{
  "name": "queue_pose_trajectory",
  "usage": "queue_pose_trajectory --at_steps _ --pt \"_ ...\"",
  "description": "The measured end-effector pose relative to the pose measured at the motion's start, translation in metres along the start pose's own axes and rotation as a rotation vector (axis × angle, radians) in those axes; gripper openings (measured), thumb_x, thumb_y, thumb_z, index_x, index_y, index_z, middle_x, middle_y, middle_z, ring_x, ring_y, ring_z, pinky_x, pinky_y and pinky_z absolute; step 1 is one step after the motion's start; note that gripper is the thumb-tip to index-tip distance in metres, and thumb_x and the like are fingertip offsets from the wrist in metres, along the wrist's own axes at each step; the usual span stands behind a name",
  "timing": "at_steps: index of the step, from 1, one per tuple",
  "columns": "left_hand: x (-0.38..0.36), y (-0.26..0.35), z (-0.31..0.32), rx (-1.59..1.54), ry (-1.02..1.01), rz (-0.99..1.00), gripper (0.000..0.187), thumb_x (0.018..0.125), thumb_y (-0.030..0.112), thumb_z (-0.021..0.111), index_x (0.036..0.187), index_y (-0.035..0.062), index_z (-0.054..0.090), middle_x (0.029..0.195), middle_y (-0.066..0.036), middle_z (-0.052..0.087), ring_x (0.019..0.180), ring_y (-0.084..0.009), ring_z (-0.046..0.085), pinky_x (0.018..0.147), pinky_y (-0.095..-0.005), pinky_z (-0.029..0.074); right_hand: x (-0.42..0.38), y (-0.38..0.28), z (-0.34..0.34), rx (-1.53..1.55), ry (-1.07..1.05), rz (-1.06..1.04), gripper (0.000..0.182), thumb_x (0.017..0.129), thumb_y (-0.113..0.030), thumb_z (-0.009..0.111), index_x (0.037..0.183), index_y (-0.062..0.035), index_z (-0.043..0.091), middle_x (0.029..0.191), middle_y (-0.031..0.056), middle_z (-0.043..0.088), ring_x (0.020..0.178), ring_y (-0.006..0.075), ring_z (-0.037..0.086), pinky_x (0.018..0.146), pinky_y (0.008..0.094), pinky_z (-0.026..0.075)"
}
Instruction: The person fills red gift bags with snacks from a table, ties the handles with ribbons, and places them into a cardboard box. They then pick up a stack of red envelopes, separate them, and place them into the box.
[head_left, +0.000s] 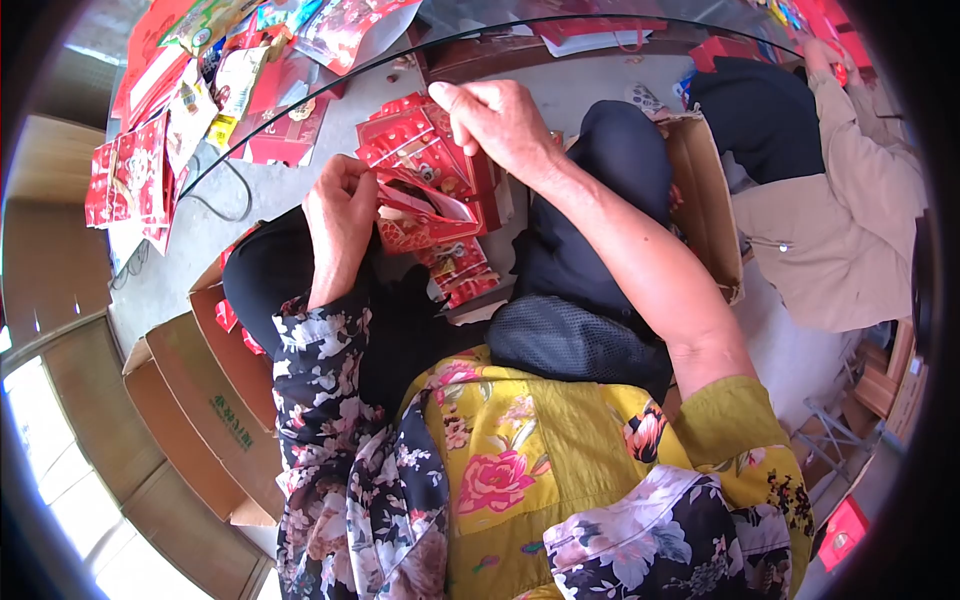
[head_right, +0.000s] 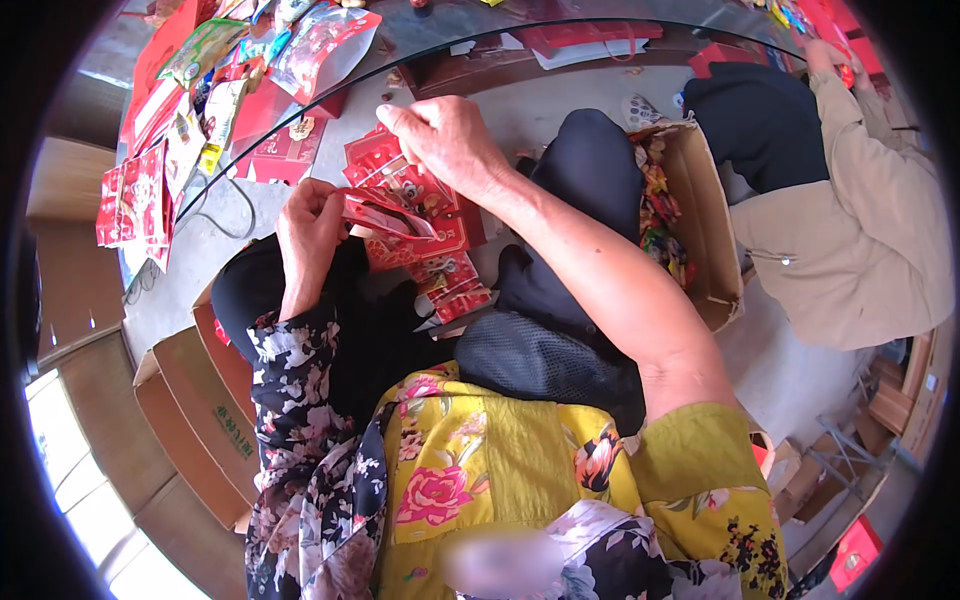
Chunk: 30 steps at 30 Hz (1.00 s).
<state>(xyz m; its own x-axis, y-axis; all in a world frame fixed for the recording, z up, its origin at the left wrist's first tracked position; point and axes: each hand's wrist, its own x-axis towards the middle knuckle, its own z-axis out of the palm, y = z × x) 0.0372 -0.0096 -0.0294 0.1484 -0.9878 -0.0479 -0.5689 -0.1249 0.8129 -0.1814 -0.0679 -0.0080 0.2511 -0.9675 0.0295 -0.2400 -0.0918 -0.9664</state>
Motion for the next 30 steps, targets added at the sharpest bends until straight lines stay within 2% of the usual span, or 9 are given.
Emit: queue_pose_trajectory --at_steps 2,4,9,11,17,23,25,28,30 --pt "0.0 0.0 -0.001 0.098 0.01 0.038 0.012 0.082 0.012 0.062 0.086 0.0005 0.062 0.067 -0.013 0.065 0.06 -0.0241 0.065 0.06 -0.0345 0.05 -0.003 -0.003 -0.005 0.058 -0.057 -0.011 0.052 0.096 -0.04 0.056 0.062 -0.0007 0.062 0.055 0.0054 0.06 0.051 0.0108 0.059 0.051 0.0291 0.046" --pt "0.001 -0.003 -0.003 0.238 -0.007 0.111 0.019 0.082 0.018 0.061 0.084 -0.0008 0.062 0.069 -0.019 0.063 0.067 -0.0346 0.065 0.064 -0.04 0.049 -0.009 -0.011 -0.006 0.329 -0.484 0.144 0.051 0.098 -0.039 0.055 0.063 -0.0027 0.063 0.06 0.0042 0.062 0.056 0.0095 0.06 0.056 0.0249 0.048" --pt "0.005 -0.004 -0.001 0.305 0.008 0.148 0.02 0.082 0.018 0.059 0.084 -0.0015 0.063 0.068 -0.021 0.062 0.068 -0.037 0.064 0.065 -0.0421 0.049 -0.031 0.008 0.009 -0.156 -0.884 0.078 0.032 0.094 -0.028 0.056 0.092 0.0016 0.068 0.076 0.0127 0.068 0.07 0.0211 0.067 0.067 0.0345 0.052" --pt "0.01 -0.005 0.0 0.162 -0.01 0.06 0.021 0.083 0.017 0.057 0.082 -0.0027 0.064 0.064 -0.019 0.064 0.06 -0.0306 0.065 0.061 -0.0393 0.05 -0.038 0.012 0.008 -0.63 -0.818 -0.011 0.025 0.09 -0.022 0.056 0.094 0.0017 0.065 0.089 0.0249 0.066 0.089 0.0416 0.064 0.079 0.0461 0.049" --pt "0.012 0.005 0.001 -0.218 -0.045 -0.072 0.024 0.086 0.019 0.055 0.078 -0.0019 0.063 0.061 -0.01 0.066 0.05 -0.0124 0.063 0.047 -0.0255 0.047 -0.032 0.036 0.014 -0.571 -0.473 -0.064 0.034 0.09 -0.027 0.058 0.092 0.0061 0.063 0.09 0.0261 0.066 0.089 0.0414 0.065 0.08 0.0471 0.051" --pt "0.01 0.016 -0.006 -0.513 -0.087 -0.187 0.02 0.091 0.021 0.056 0.084 0.003 0.061 0.072 -0.007 0.066 0.057 -0.0126 0.062 0.055 -0.0237 0.048 -0.013 0.033 0.019 -0.361 -0.1 -0.027 0.029 0.091 -0.028 0.058 0.099 -0.0013 0.064 0.091 0.023 0.067 0.088 0.0399 0.065 0.079 0.0466 0.05" --pt "0.009 0.017 -0.007 -0.55 -0.087 -0.211 0.019 0.091 0.021 0.056 0.086 0.0038 0.061 0.074 -0.007 0.066 0.058 -0.0127 0.062 0.057 -0.0247 0.048 -0.007 0.036 0.022 -0.3 -0.1 -0.095 0.032 0.09 -0.032 0.058 0.1 -0.002 0.065 0.087 0.019 0.069 0.082 0.0347 0.068 0.073 0.043 0.052" --pt "0.009 0.014 -0.002 -0.584 -0.137 -0.216 0.021 0.093 0.023 0.056 0.085 0.0039 0.06 0.076 -0.007 0.066 0.059 -0.0122 0.062 0.057 -0.0244 0.049 -0.007 0.038 0.034 -0.04 -0.303 0.281 0.034 0.086 -0.034 0.063 0.097 -0.0021 0.067 0.073 0.0071 0.068 0.062 0.0142 0.065 0.056 0.0293 0.051" --pt "0.009 0.01 0.0 -0.557 -0.147 -0.207 0.021 0.093 0.022 0.056 0.085 0.0037 0.06 0.076 -0.007 0.066 0.059 -0.0118 0.062 0.056 -0.0238 0.049 -0.004 0.048 0.039 -0.021 -0.378 0.301 0.031 0.086 -0.031 0.064 0.096 -0.0024 0.067 0.07 0.0068 0.067 0.058 0.0138 0.064 0.054 0.028 0.05"
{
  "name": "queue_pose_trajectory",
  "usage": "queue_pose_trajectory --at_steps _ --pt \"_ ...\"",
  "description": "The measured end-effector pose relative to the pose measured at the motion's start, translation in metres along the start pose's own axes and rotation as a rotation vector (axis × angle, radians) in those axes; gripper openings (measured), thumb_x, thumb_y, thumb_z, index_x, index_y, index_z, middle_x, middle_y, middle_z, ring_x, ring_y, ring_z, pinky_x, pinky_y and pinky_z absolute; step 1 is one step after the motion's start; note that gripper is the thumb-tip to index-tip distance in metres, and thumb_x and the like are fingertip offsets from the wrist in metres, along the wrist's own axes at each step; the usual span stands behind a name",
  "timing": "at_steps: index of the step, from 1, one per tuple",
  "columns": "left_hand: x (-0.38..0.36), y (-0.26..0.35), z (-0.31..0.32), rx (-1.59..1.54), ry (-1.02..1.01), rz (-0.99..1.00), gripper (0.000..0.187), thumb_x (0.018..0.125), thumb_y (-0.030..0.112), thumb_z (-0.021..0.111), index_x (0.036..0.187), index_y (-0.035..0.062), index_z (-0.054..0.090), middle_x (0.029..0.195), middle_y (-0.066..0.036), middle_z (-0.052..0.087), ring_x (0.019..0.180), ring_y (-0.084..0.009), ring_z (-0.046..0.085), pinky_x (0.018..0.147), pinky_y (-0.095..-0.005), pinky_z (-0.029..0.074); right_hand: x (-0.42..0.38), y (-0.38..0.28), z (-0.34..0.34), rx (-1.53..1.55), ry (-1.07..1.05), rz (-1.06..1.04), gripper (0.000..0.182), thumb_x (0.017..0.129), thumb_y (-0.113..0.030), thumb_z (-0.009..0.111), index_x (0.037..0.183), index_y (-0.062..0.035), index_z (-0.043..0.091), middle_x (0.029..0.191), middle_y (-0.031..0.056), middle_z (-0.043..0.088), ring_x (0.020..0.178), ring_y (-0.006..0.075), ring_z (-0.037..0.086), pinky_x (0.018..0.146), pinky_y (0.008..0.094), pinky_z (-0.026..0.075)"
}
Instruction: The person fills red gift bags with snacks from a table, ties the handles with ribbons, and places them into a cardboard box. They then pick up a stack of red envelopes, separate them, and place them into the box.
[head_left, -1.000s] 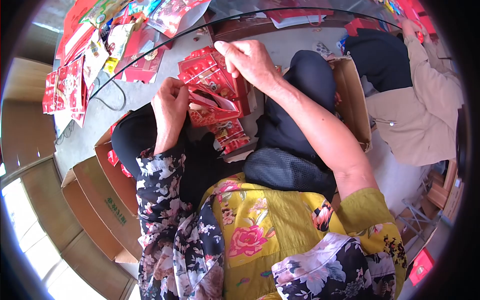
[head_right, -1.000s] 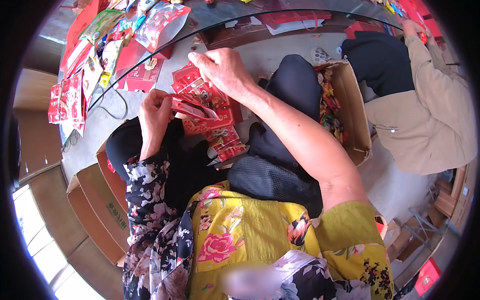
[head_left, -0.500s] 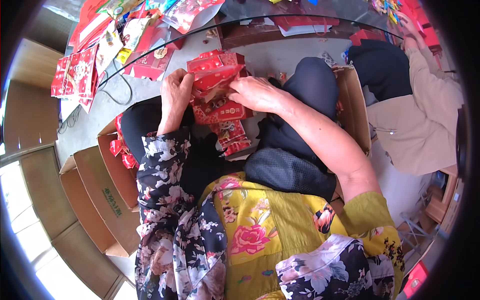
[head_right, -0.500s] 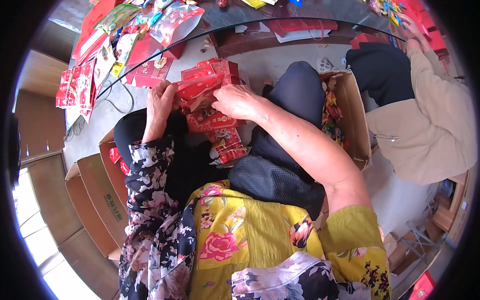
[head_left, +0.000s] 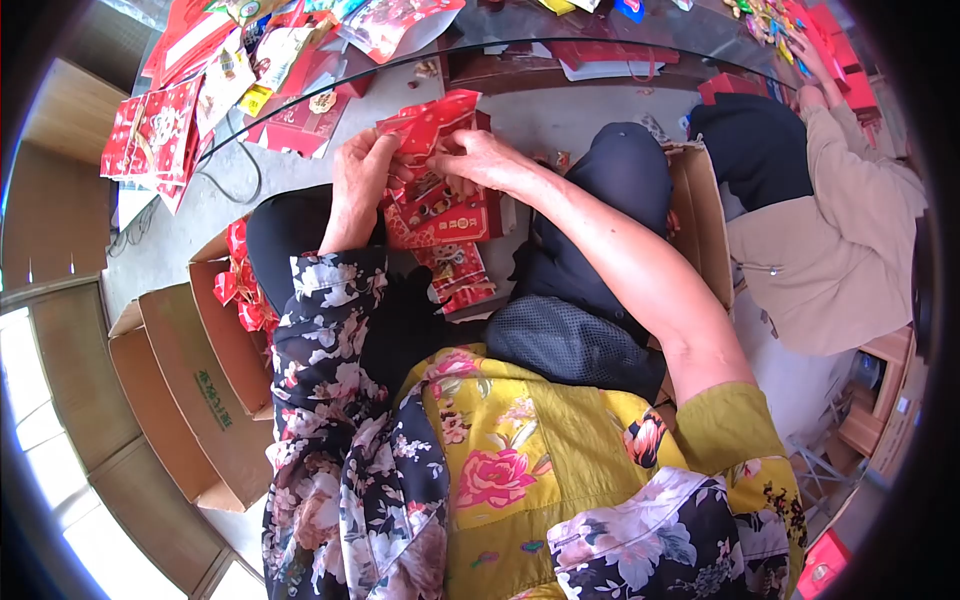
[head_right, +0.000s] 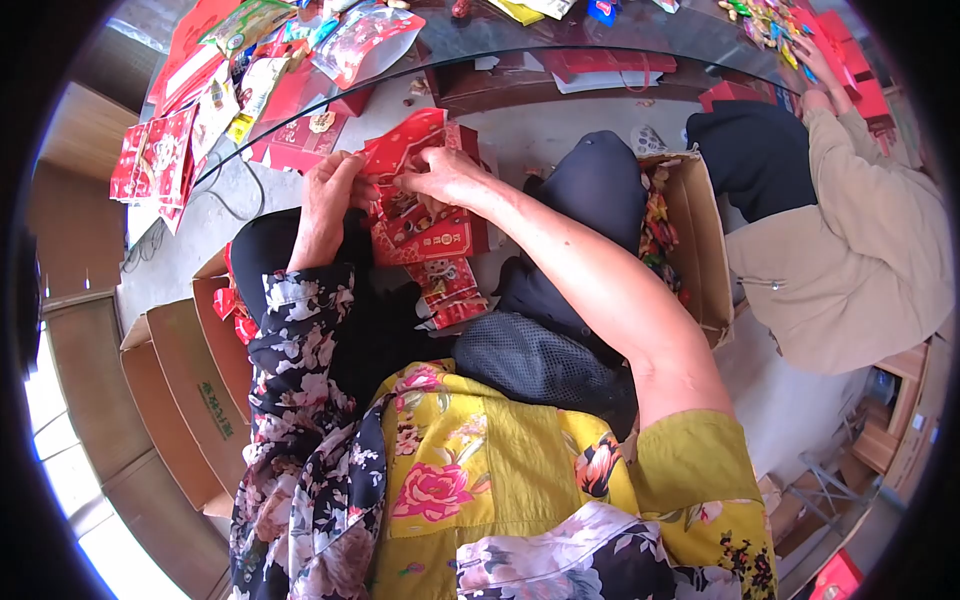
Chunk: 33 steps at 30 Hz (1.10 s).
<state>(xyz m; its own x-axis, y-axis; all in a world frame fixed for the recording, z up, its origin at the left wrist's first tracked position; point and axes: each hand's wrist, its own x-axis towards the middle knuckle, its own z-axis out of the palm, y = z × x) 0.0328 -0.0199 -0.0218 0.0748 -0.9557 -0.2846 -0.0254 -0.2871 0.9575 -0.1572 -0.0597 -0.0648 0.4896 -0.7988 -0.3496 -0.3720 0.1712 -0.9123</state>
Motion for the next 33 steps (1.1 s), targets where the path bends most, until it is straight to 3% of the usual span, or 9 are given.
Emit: queue_pose_trajectory --at_steps 3,5,12,19,21,22,24,27,33 --pt "0.003 -0.006 0.0 0.037 0.004 0.014 0.022 0.094 0.022 0.055 0.085 0.003 0.06 0.075 -0.007 0.066 0.058 -0.0107 0.061 0.053 -0.0224 0.048 0.008 0.009 0.002 -0.005 -0.078 0.034 0.023 0.084 -0.025 0.066 0.091 -0.0031 0.067 0.062 0.0054 0.064 0.049 0.0131 0.06 0.047 0.0254 0.047" --pt "0.002 -0.006 -0.001 0.052 -0.004 0.004 0.023 0.095 0.024 0.055 0.086 0.0031 0.06 0.077 -0.007 0.066 0.059 -0.0111 0.061 0.053 -0.0227 0.048 0.012 0.016 0.002 0.041 -0.139 0.094 0.018 0.088 -0.022 0.065 0.091 -0.0045 0.066 0.071 0.0034 0.064 0.058 0.012 0.061 0.052 0.0249 0.048" --pt "-0.011 -0.011 -0.002 -0.092 0.045 -0.102 0.033 0.098 0.034 0.051 0.088 0.004 0.06 0.081 -0.006 0.064 0.062 -0.0115 0.061 0.055 -0.0227 0.047 0.003 -0.002 -0.008 0.26 -0.153 0.192 0.021 0.094 -0.026 0.06 0.094 -0.0056 0.064 0.077 0.0044 0.067 0.054 0.0069 0.056 0.049 0.0199 0.042" --pt "-0.018 -0.034 0.005 0.215 -0.184 -0.163 0.038 0.102 0.034 0.044 0.098 0.0015 0.063 0.084 -0.007 0.066 0.068 -0.014 0.063 0.063 -0.0247 0.049 0.007 -0.003 -0.008 0.252 -0.282 0.226 0.027 0.098 -0.028 0.053 0.1 -0.0024 0.06 0.081 0.0082 0.067 0.055 0.0085 0.057 0.052 0.021 0.047" --pt "-0.021 -0.024 0.018 -0.187 -0.189 -0.34 0.038 0.103 0.034 0.041 0.108 0.0006 0.06 0.093 -0.009 0.066 0.082 -0.0151 0.064 0.071 -0.0284 0.05 0.006 -0.001 -0.006 0.276 -0.359 0.2 0.026 0.098 -0.027 0.051 0.099 -0.0026 0.06 0.082 0.0093 0.067 0.058 0.0091 0.059 0.054 0.022 0.049" --pt "-0.012 -0.039 0.022 -0.191 -0.186 -0.344 0.038 0.103 0.034 0.041 0.108 0.0006 0.06 0.093 -0.009 0.066 0.082 -0.0151 0.064 0.071 -0.0284 0.05 0.005 -0.001 -0.004 0.275 -0.362 0.204 0.026 0.098 -0.027 0.051 0.099 -0.0026 0.06 0.082 0.0093 0.067 0.058 0.0091 0.059 0.054 0.022 0.049" --pt "0.008 -0.07 0.032 -0.64 -0.252 -0.36 0.04 0.104 0.033 0.038 0.12 0.0003 0.054 0.105 -0.011 0.063 0.096 -0.019 0.061 0.08 -0.033 0.05 0.002 -0.004 -0.004 0.312 -0.413 0.246 0.023 0.098 -0.025 0.05 0.098 -0.0036 0.059 0.084 0.0102 0.068 0.06 0.01 0.06 0.055 0.0234 0.05" --pt "0.008 -0.077 0.042 -0.791 -0.192 -0.417 0.033 0.104 0.029 0.038 0.109 0.0033 0.059 0.107 -0.011 0.063 0.098 -0.0225 0.06 0.085 -0.0375 0.05 -0.008 -0.011 -0.007 0.299 -0.433 0.275 0.022 0.097 -0.025 0.05 0.096 -0.0044 0.059 0.085 0.0111 0.069 0.061 0.011 0.061 0.057 0.0254 0.051" --pt "0.014 -0.074 0.04 -0.982 -0.169 -0.348 0.031 0.104 0.025 0.04 0.112 0.0012 0.058 0.111 -0.012 0.062 0.107 -0.0253 0.059 0.096 -0.0393 0.048 -0.008 -0.004 -0.006 0.227 -0.523 0.335 0.022 0.094 -0.026 0.05 0.096 -0.0051 0.058 0.083 0.0116 0.07 0.064 0.0131 0.063 0.061 0.0266 0.051"
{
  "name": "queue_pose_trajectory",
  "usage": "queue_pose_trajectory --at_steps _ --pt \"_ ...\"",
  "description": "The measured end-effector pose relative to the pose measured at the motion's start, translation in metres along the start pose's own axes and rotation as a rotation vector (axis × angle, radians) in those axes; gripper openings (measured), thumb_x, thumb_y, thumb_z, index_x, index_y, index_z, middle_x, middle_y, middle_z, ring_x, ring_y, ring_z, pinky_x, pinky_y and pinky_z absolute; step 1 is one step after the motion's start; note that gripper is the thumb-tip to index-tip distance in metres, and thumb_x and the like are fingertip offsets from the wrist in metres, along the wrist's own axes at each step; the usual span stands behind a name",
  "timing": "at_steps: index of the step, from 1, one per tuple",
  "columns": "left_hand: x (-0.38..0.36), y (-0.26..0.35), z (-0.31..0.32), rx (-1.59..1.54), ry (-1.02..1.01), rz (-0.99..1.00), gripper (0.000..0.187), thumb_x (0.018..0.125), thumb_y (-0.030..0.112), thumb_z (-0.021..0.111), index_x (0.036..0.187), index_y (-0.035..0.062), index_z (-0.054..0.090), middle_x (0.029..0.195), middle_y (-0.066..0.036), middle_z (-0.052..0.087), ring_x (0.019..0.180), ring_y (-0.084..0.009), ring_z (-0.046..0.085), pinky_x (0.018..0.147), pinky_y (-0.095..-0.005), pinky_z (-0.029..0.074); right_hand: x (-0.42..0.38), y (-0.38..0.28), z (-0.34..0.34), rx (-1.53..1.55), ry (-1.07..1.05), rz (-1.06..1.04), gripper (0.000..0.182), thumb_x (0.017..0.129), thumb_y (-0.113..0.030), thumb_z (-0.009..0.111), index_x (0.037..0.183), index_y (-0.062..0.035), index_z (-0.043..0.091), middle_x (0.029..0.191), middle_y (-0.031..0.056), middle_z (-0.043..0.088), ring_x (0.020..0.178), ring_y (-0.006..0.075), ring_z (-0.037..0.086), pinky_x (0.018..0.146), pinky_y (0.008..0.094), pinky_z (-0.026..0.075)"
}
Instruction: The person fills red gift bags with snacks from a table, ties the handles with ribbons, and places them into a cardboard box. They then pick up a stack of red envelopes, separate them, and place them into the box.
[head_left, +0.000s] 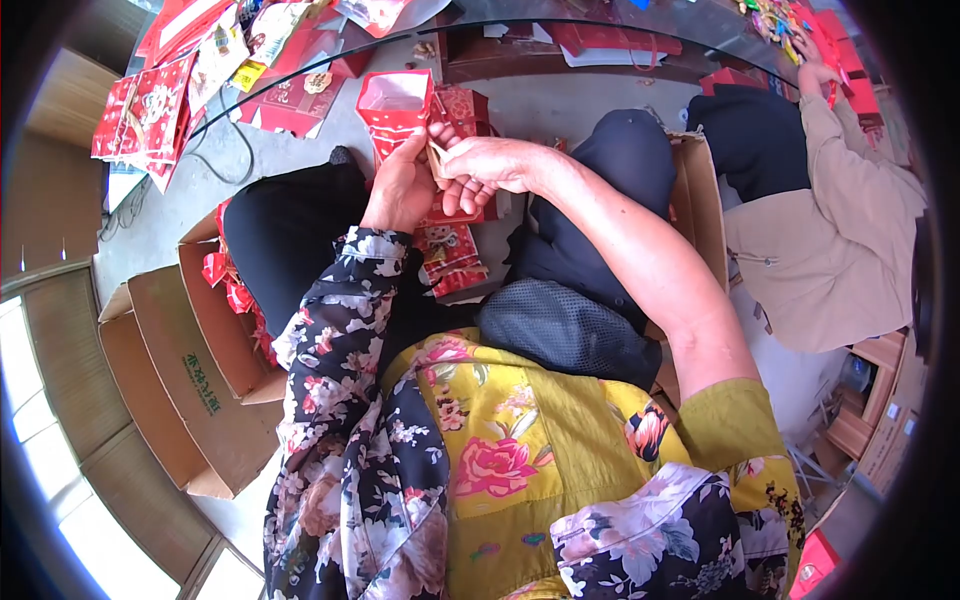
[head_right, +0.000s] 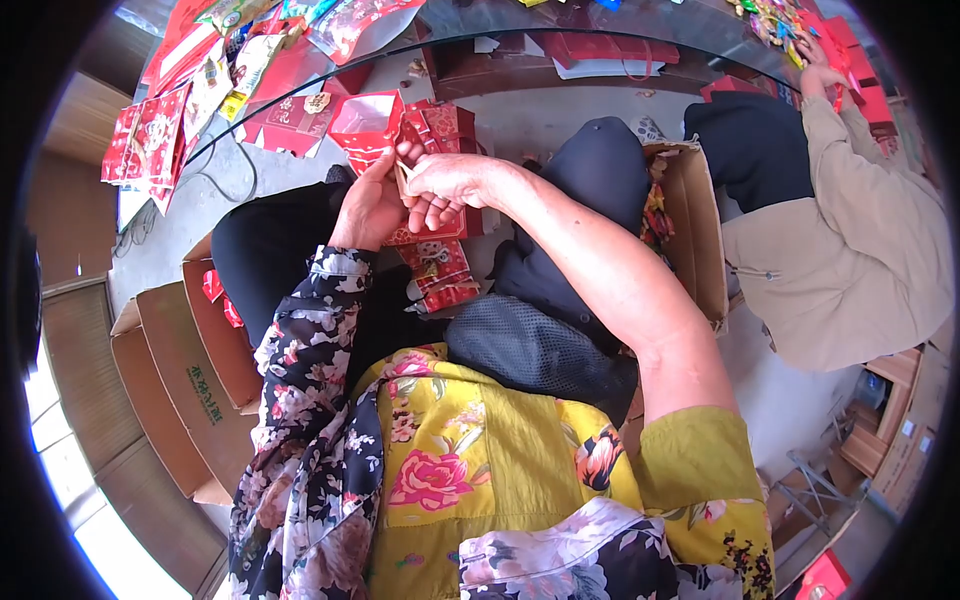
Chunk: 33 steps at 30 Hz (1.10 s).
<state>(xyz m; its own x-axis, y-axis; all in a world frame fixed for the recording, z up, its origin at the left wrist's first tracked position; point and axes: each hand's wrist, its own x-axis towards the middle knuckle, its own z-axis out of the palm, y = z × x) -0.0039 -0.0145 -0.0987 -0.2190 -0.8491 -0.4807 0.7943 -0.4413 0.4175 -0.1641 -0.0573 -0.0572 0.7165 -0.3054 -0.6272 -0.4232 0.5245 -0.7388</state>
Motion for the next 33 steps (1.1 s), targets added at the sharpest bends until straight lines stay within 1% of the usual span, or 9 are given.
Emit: queue_pose_trajectory --at_steps 5,9,11,17,19,21,25,29,33 --pt "0.004 0.001 -0.004 -0.001 0.05 0.052 0.026 0.103 0.02 0.041 0.107 0.0 0.058 0.107 -0.013 0.062 0.103 -0.0255 0.06 0.094 -0.0393 0.049 0.0 0.0 0.004 -0.09 -0.03 0.045 0.025 0.096 -0.029 0.05 0.097 -0.0048 0.058 0.086 0.0121 0.07 0.066 0.015 0.064 0.061 0.0277 0.052" --pt "0.001 0.002 0.0 -0.082 0.054 0.043 0.025 0.102 0.021 0.043 0.105 0.0008 0.058 0.103 -0.012 0.063 0.096 -0.025 0.062 0.086 -0.039 0.054 -0.007 -0.004 0.006 0.04 0.07 -0.063 0.044 0.099 -0.047 0.047 0.101 -0.0046 0.058 0.092 0.0115 0.068 0.069 0.0161 0.065 0.063 0.0297 0.053" --pt "0.003 0.003 -0.008 -0.034 0.051 0.026 0.026 0.103 0.023 0.043 0.107 0.0022 0.058 0.107 -0.012 0.063 0.098 -0.0251 0.062 0.089 -0.0401 0.053 0.0 0.002 0.0 0.117 0.096 -0.062 0.062 0.095 -0.063 0.041 0.108 -0.005 0.057 0.094 0.0132 0.068 0.069 0.0155 0.065 0.062 0.0295 0.053" --pt "0.003 0.0 -0.005 0.093 0.038 0.069 0.029 0.103 0.025 0.043 0.108 0.0023 0.06 0.108 -0.014 0.065 0.099 -0.0252 0.063 0.09 -0.0394 0.053 0.005 0.013 -0.007 0.25 0.089 -0.104 0.046 0.098 -0.052 0.048 0.103 -0.0076 0.06 0.088 0.0089 0.067 0.065 0.0136 0.062 0.064 0.0303 0.052" --pt "0.001 -0.001 0.007 0.026 0.155 0.096 0.03 0.103 0.024 0.042 0.106 0.0019 0.062 0.1 -0.012 0.066 0.086 -0.0235 0.064 0.073 -0.0361 0.056 0.008 0.013 -0.005 0.247 0.107 -0.086 0.041 0.097 -0.048 0.051 0.103 -0.0083 0.06 0.087 0.0081 0.067 0.066 0.0129 0.062 0.063 0.0297 0.052" --pt "-0.001 -0.001 0.005 0.05 0.126 0.086 0.031 0.103 0.025 0.041 0.106 0.0018 0.061 0.102 -0.012 0.066 0.087 -0.0235 0.064 0.073 -0.0358 0.055 0.006 0.01 0.001 0.275 0.165 -0.06 0.03 0.096 -0.039 0.058 0.097 -0.0098 0.063 0.083 0.0042 0.066 0.065 0.0109 0.061 0.06 0.027 0.05" --pt "0.001 -0.002 -0.002 0.08 0.031 0.064 0.031 0.104 0.025 0.039 0.106 0.0019 0.061 0.105 -0.012 0.066 0.091 -0.0238 0.064 0.076 -0.0364 0.054 0.013 0.013 0.002 0.268 0.216 -0.141 0.028 0.094 -0.038 0.062 0.087 -0.0117 0.066 0.074 -0.0035 0.062 0.061 0.0078 0.057 0.056 0.0238 0.048" --pt "0.0 -0.003 0.002 0.052 0.071 0.065 0.031 0.104 0.025 0.039 0.107 0.0014 0.06 0.106 -0.012 0.065 0.091 -0.0246 0.064 0.077 -0.0391 0.054 0.015 0.014 0.003 0.325 0.289 -0.103 0.022 0.093 -0.034 0.065 0.091 -0.0121 0.067 0.073 -0.0049 0.061 0.059 0.0072 0.056 0.051 0.0215 0.046" --pt "0.0 -0.005 0.001 0.042 0.041 0.062 0.031 0.104 0.025 0.039 0.107 0.0011 0.059 0.107 -0.013 0.065 0.089 -0.0266 0.064 0.074 -0.0403 0.055 0.014 0.016 0.002 0.429 0.255 -0.087 0.019 0.094 -0.03 0.063 0.094 -0.0115 0.067 0.074 -0.0043 0.06 0.06 0.0094 0.055 0.056 0.0256 0.045"
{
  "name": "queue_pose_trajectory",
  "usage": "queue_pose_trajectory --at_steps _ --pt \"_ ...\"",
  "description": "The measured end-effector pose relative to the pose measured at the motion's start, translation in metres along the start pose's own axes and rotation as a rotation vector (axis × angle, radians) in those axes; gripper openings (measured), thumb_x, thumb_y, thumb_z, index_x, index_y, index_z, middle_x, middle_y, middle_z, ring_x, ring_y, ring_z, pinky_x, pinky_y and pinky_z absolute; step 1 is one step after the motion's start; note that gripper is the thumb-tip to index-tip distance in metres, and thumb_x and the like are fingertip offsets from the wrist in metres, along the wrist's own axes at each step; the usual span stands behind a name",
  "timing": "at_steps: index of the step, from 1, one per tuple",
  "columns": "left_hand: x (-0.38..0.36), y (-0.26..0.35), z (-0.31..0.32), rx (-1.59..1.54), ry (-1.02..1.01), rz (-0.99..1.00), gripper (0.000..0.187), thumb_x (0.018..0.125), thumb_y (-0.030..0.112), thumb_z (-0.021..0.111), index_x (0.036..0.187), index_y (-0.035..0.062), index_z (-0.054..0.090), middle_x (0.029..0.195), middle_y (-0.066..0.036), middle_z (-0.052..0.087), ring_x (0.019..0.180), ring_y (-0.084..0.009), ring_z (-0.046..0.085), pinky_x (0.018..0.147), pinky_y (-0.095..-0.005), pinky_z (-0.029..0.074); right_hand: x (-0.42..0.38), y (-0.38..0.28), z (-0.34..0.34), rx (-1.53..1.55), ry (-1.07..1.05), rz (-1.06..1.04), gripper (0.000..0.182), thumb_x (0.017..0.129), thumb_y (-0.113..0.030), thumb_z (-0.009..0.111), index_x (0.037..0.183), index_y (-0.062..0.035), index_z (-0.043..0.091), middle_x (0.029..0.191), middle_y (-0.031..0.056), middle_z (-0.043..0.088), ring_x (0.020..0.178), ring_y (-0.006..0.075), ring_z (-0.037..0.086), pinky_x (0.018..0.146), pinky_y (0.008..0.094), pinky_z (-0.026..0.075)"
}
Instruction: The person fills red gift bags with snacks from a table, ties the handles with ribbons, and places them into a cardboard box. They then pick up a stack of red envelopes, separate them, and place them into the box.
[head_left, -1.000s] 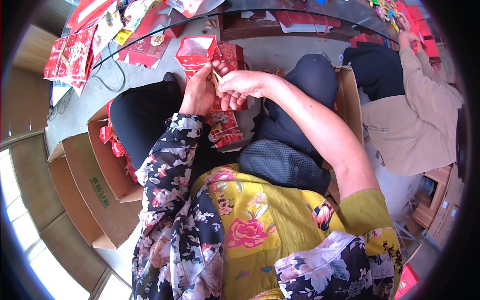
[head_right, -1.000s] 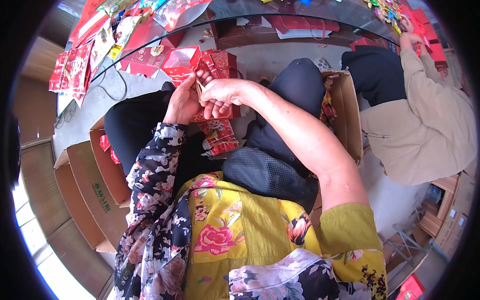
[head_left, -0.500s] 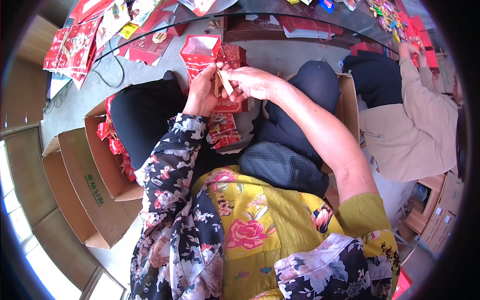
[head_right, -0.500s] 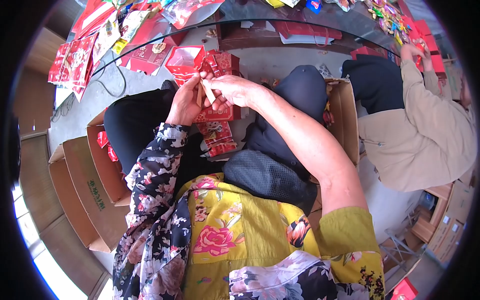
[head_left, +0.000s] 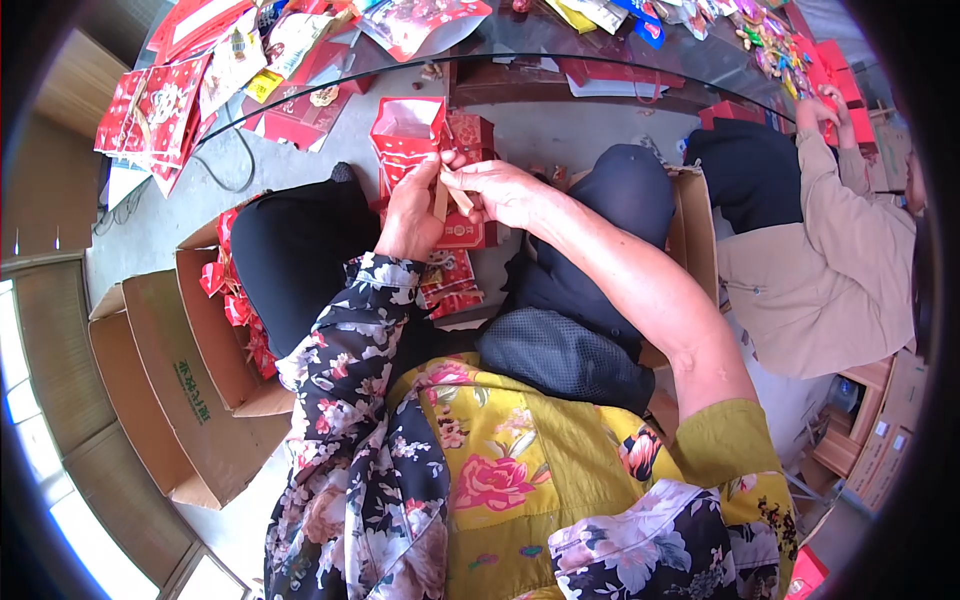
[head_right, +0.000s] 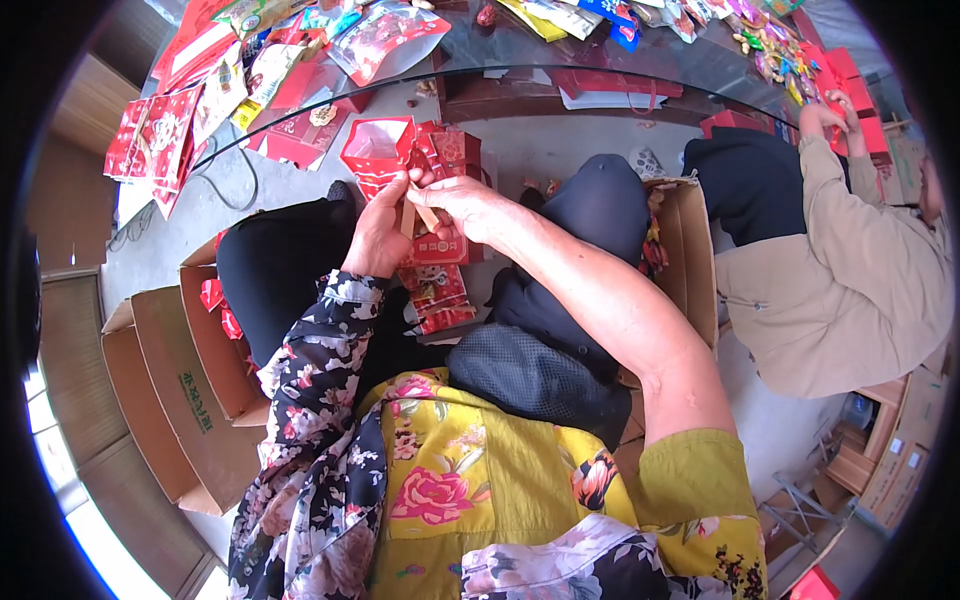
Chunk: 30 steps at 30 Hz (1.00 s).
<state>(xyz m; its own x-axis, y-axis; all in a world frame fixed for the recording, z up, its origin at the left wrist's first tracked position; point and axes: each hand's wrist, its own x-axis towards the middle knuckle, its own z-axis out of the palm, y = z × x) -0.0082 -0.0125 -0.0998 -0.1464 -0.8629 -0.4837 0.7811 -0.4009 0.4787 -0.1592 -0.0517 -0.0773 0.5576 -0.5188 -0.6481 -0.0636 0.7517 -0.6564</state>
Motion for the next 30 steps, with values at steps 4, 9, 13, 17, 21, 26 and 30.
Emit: queue_pose_trajectory --at_steps 4,9,13,17,21,26,30 --pt "-0.002 0.001 -0.005 -0.004 -0.121 -0.03 0.031 0.104 0.025 0.039 0.108 0.0005 0.058 0.108 -0.014 0.064 0.087 -0.0282 0.065 0.07 -0.0409 0.056 0.005 0.004 -0.001 0.117 -0.046 -0.028 0.018 0.096 -0.026 0.06 0.095 -0.0088 0.066 0.076 -0.0033 0.059 0.059 0.0108 0.055 0.053 0.026 0.044" --pt "0.002 -0.001 -0.006 -0.045 -0.071 -0.018 0.03 0.103 0.024 0.041 0.108 -0.0004 0.058 0.108 -0.015 0.064 0.09 -0.028 0.064 0.075 -0.0408 0.056 0.003 0.002 0.001 0.068 -0.085 -0.057 0.019 0.097 -0.024 0.059 0.092 -0.0068 0.065 0.074 -0.0026 0.058 0.057 0.0103 0.054 0.052 0.0258 0.043" --pt "0.005 -0.001 -0.005 -0.114 -0.053 -0.01 0.028 0.102 0.022 0.044 0.109 -0.0016 0.059 0.107 -0.015 0.064 0.096 -0.0268 0.063 0.084 -0.0406 0.054 -0.001 -0.002 0.003 -0.256 -0.163 -0.176 0.02 0.096 -0.02 0.06 0.081 -0.0062 0.062 0.066 -0.0011 0.057 0.055 0.0104 0.053 0.051 0.0261 0.042" --pt "0.003 0.004 0.0 -0.005 0.051 0.027 0.027 0.102 0.021 0.046 0.107 -0.0015 0.06 0.106 -0.014 0.065 0.1 -0.0259 0.064 0.087 -0.0385 0.052 -0.003 0.001 -0.001 -0.602 -0.298 -0.052 0.023 0.094 -0.019 0.06 0.076 -0.0047 0.06 0.062 0.0028 0.06 0.056 0.012 0.059 0.051 0.0259 0.043" --pt "0.004 0.011 -0.002 0.136 0.039 0.06 0.026 0.103 0.022 0.043 0.105 0.0014 0.059 0.108 -0.012 0.066 0.102 -0.0258 0.064 0.095 -0.0389 0.049 -0.012 0.008 0.003 -0.766 -0.442 0.037 0.028 0.093 -0.018 0.062 0.069 -0.0047 0.055 0.058 0.0042 0.057 0.05 0.0116 0.055 0.048 0.0283 0.042" --pt "0.005 0.008 0.001 0.183 0.008 0.157 0.025 0.103 0.024 0.043 0.099 0.0051 0.06 0.096 -0.012 0.068 0.093 -0.0235 0.066 0.083 -0.0341 0.051 -0.019 0.008 0.014 -1.305 0.049 -0.261 0.019 0.082 -0.015 0.065 0.095 -0.0018 0.068 0.085 0.0167 0.068 0.081 0.0319 0.067 0.074 0.0412 0.051" --pt "-0.001 0.005 0.003 0.223 0.065 0.177 0.024 0.101 0.022 0.048 0.092 0.0055 0.062 0.084 -0.006 0.065 0.074 -0.0163 0.061 0.068 -0.0308 0.05 -0.002 -0.003 0.012 -0.657 0.324 -0.587 0.02 0.087 -0.016 0.064 0.1 -0.002 0.066 0.084 0.0117 0.07 0.075 0.0188 0.068 0.066 0.0333 0.053"
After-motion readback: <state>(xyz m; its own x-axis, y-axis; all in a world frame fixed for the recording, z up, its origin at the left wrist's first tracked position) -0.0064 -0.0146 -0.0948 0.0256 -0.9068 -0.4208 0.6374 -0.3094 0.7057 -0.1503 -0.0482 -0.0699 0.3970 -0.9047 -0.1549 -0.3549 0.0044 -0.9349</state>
